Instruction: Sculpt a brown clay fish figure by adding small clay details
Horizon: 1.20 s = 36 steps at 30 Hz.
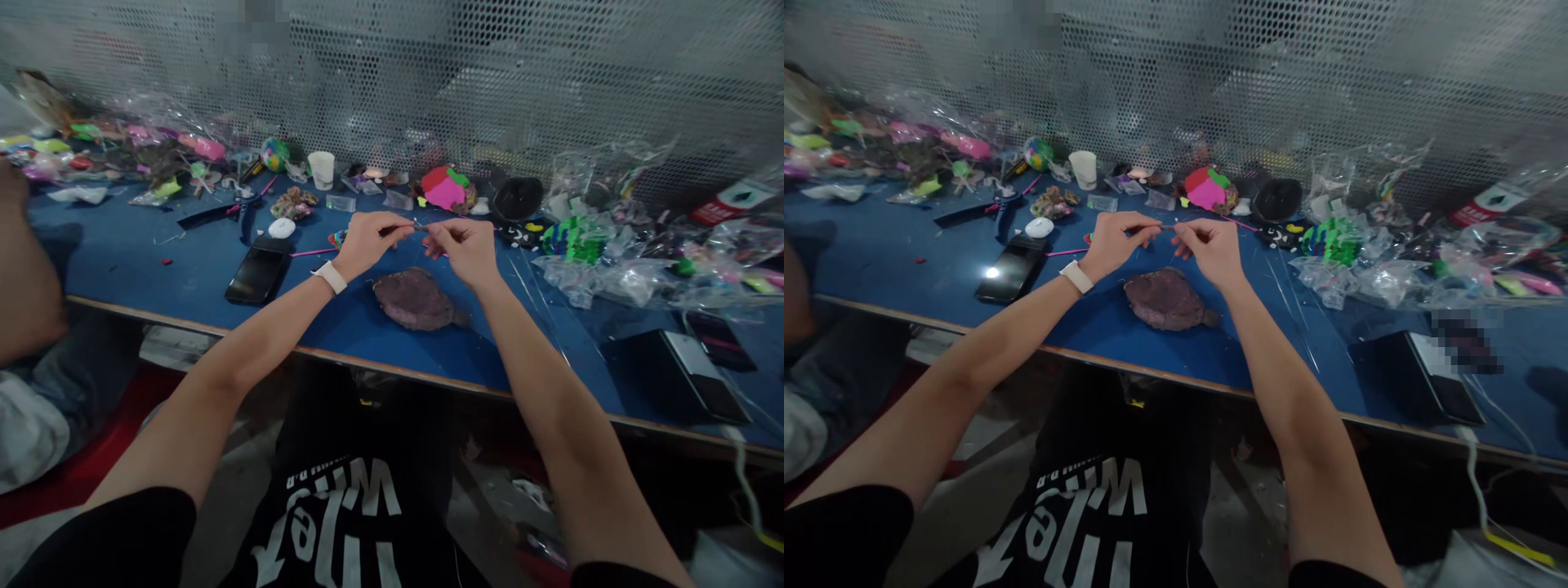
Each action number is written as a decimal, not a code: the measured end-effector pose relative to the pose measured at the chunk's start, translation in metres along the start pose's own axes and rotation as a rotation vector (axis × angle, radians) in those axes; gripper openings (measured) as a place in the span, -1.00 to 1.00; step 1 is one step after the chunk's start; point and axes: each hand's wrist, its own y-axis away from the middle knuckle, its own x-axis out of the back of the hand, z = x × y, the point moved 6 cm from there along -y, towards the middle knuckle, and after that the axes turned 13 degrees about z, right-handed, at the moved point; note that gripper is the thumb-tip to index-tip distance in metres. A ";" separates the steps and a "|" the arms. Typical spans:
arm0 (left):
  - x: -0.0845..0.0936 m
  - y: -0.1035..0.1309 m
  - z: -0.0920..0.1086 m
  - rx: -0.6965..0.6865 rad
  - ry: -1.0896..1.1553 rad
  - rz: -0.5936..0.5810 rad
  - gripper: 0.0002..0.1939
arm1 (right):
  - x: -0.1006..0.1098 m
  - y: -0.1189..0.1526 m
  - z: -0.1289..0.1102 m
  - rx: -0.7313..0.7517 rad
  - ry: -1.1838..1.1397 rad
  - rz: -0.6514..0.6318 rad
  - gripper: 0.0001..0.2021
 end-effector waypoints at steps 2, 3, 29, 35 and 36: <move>0.000 0.001 0.000 0.009 0.028 -0.001 -0.69 | 0.000 0.000 0.000 -0.002 0.027 -0.006 -0.35; 0.000 0.001 0.000 0.016 0.041 0.004 -0.68 | -0.001 0.000 0.000 -0.008 0.024 -0.006 -0.34; -0.004 0.002 -0.011 0.146 0.180 -0.019 -0.76 | -0.002 0.000 0.004 -0.124 -0.067 -0.007 -0.29; -0.005 0.002 -0.012 0.198 0.223 -0.009 -0.79 | -0.004 0.000 0.007 -0.088 -0.037 -0.036 -0.35; -0.005 0.002 -0.012 0.207 0.235 -0.006 -0.78 | -0.004 0.000 0.007 -0.079 -0.034 -0.034 -0.38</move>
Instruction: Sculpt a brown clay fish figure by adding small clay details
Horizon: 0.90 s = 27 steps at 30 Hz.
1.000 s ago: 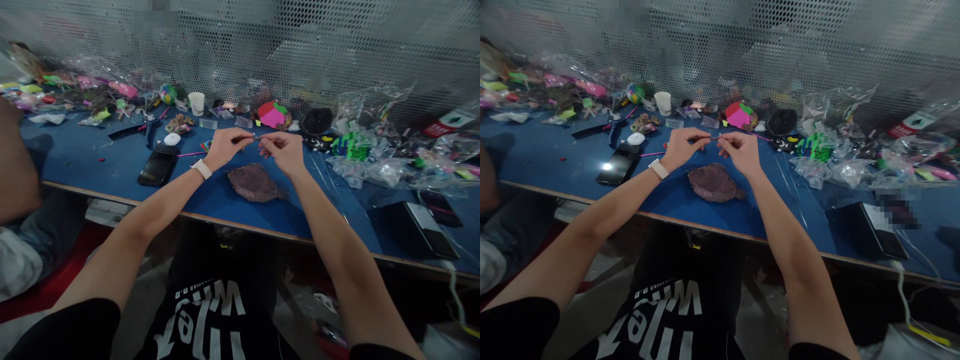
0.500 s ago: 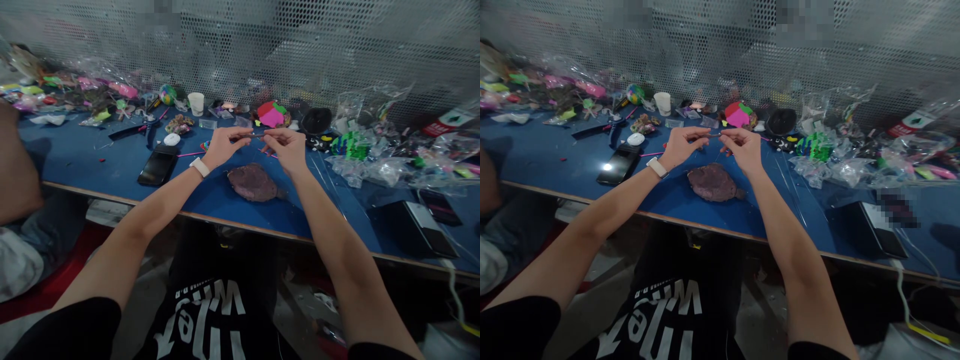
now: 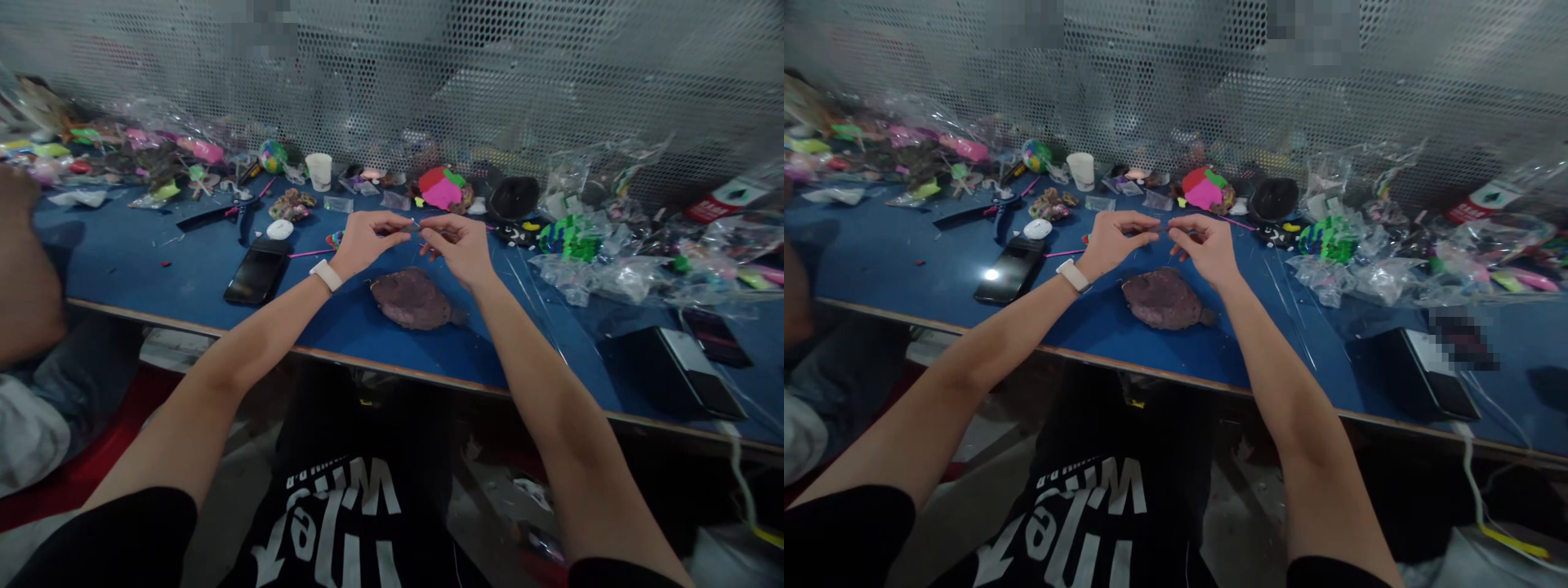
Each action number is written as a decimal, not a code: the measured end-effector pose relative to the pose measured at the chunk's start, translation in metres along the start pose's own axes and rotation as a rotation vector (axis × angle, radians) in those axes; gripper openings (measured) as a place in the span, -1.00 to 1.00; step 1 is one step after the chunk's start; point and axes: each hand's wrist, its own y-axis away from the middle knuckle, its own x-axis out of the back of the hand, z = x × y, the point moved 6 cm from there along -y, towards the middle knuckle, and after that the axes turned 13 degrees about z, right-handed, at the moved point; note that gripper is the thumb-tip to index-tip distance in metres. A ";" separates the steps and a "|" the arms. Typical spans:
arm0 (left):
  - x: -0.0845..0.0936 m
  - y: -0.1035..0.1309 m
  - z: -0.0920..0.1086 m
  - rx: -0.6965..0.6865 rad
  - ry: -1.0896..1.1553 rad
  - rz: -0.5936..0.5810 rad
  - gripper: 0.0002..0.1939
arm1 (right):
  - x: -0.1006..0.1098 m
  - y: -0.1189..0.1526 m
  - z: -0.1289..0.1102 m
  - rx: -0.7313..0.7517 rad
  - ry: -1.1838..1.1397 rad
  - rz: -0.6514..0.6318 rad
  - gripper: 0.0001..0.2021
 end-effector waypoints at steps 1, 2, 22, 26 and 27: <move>0.000 0.000 0.000 0.008 0.013 -0.001 -0.76 | 0.001 0.000 0.000 0.006 0.001 0.002 -0.40; -0.001 0.000 -0.001 0.014 0.024 0.001 -0.75 | 0.001 0.000 0.001 0.009 -0.002 0.003 -0.42; -0.002 0.002 -0.003 0.048 0.047 -0.044 -0.79 | 0.005 -0.001 0.003 0.067 -0.007 0.030 -0.47; 0.001 0.001 -0.003 0.053 0.048 -0.019 -0.80 | 0.004 -0.001 0.004 0.068 0.001 0.020 -0.47; 0.000 0.000 -0.003 0.046 0.055 -0.023 -0.78 | 0.004 -0.002 0.004 0.065 -0.001 0.023 -0.49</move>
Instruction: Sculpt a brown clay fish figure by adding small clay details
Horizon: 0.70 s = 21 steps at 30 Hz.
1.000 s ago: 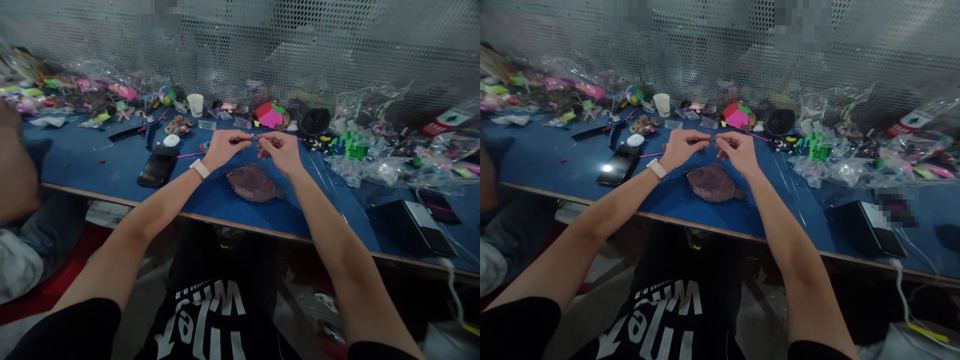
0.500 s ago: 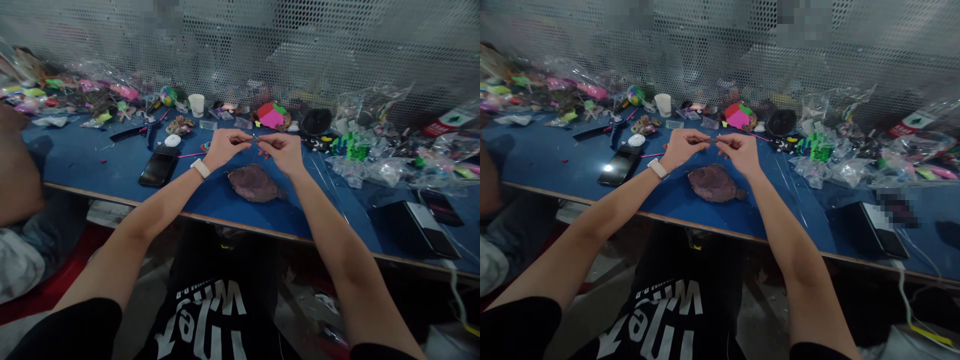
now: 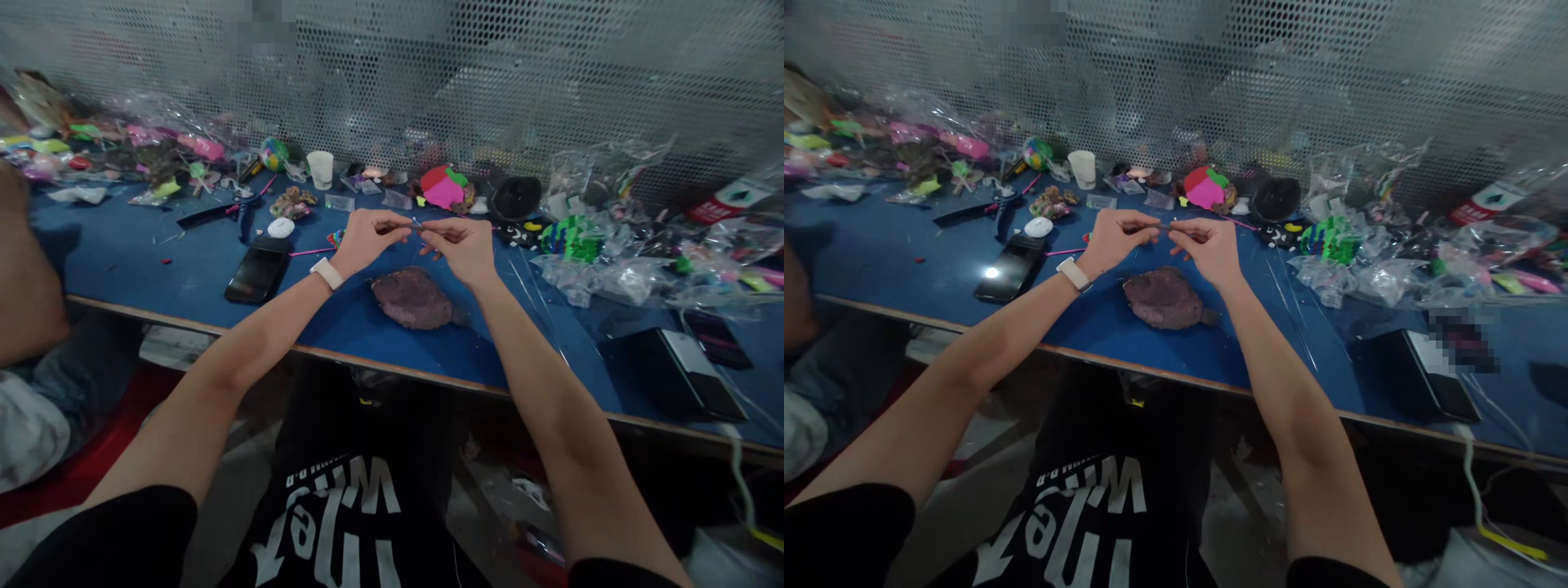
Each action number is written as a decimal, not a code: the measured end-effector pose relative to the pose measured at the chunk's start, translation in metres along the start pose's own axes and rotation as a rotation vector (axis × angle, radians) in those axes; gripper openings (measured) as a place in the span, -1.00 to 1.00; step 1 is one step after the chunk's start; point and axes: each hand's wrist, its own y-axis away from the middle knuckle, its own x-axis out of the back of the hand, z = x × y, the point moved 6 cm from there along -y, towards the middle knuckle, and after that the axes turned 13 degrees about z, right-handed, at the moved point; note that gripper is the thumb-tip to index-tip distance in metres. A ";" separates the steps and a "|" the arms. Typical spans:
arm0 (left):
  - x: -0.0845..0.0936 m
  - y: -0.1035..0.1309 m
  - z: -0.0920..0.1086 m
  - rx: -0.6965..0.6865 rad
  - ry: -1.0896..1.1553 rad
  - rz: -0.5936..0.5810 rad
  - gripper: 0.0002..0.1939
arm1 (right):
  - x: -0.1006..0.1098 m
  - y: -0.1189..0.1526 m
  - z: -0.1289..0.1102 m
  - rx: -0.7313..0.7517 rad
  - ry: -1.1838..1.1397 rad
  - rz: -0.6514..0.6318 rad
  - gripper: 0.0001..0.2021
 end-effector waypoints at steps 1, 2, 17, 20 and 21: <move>-0.001 0.000 0.000 -0.011 0.006 -0.007 -0.76 | 0.000 0.000 0.000 -0.003 -0.001 0.004 -0.51; -0.002 0.000 0.001 -0.023 0.010 -0.014 -0.73 | 0.000 0.000 0.001 -0.005 0.000 0.008 -0.53; -0.006 0.001 0.004 -0.083 -0.057 -0.059 -0.79 | -0.006 0.004 0.001 -0.011 0.025 -0.055 -0.55; -0.007 0.001 0.005 -0.110 -0.066 -0.065 -0.83 | -0.008 0.004 0.001 -0.009 0.016 -0.072 -0.55; -0.007 0.001 0.006 -0.121 -0.064 -0.070 -0.84 | -0.008 0.004 0.001 -0.008 0.014 -0.081 -0.55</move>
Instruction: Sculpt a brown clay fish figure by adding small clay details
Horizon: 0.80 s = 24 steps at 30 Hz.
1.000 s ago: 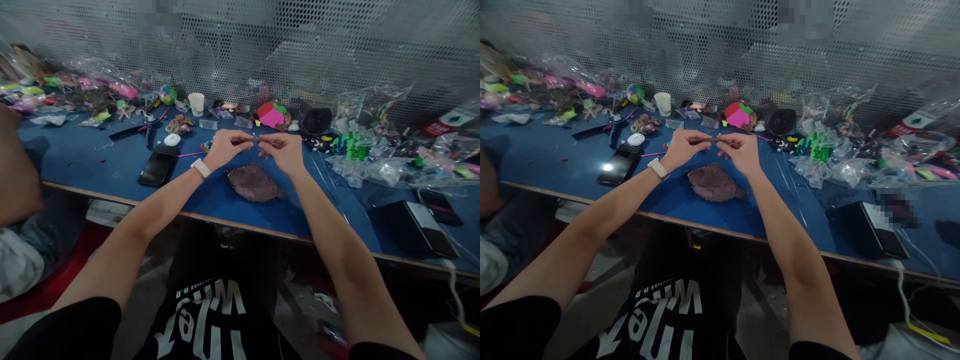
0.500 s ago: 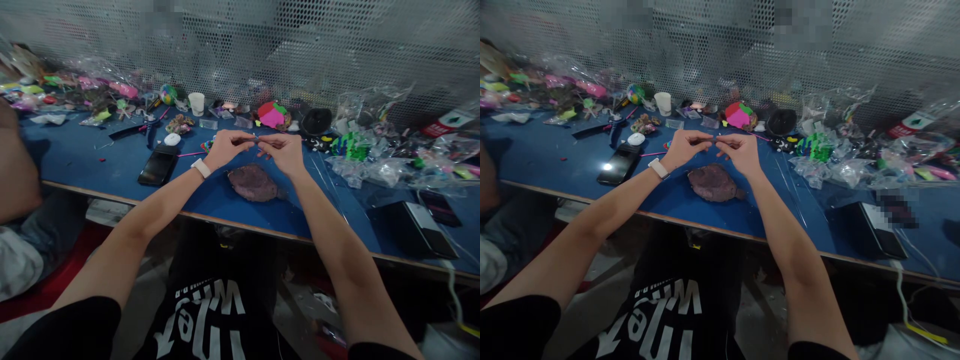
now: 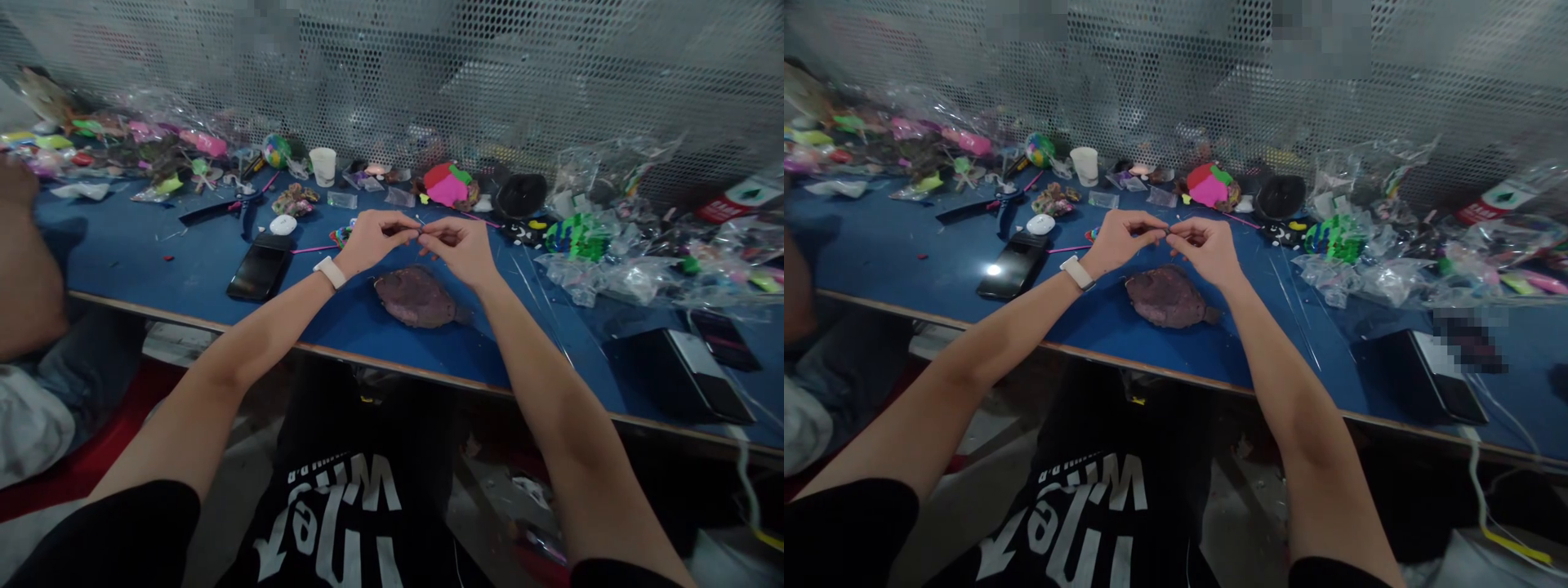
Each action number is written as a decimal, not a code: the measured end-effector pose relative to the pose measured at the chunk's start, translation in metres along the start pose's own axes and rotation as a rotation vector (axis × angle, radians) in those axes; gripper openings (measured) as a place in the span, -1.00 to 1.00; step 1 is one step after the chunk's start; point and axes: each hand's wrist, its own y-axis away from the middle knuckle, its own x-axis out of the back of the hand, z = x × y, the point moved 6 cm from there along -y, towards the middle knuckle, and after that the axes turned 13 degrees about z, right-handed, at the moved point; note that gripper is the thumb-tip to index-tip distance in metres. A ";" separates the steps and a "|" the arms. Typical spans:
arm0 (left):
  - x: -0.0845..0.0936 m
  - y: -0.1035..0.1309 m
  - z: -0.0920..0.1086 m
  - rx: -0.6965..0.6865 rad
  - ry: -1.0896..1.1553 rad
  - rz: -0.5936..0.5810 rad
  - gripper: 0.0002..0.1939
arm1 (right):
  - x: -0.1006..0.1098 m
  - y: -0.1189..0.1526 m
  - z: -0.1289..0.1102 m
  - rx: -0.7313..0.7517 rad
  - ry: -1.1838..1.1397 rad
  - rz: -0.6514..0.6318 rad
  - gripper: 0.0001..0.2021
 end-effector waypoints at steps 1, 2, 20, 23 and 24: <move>0.000 0.000 0.001 -0.011 0.005 -0.004 -0.85 | -0.001 0.000 -0.001 0.002 0.002 -0.009 -0.54; 0.000 0.000 0.003 -0.020 0.012 -0.012 -0.85 | -0.001 0.000 -0.001 0.007 0.013 -0.016 -0.53; -0.001 -0.001 0.007 -0.030 -0.040 -0.021 -0.79 | 0.004 -0.004 -0.010 0.090 0.180 0.052 -0.33; -0.001 -0.001 0.011 -0.056 -0.065 -0.042 -0.77 | 0.001 0.000 -0.016 0.062 0.129 0.016 -0.38; -0.002 -0.001 0.012 -0.068 -0.067 -0.047 -0.77 | 0.000 0.001 -0.018 0.044 0.110 0.005 -0.39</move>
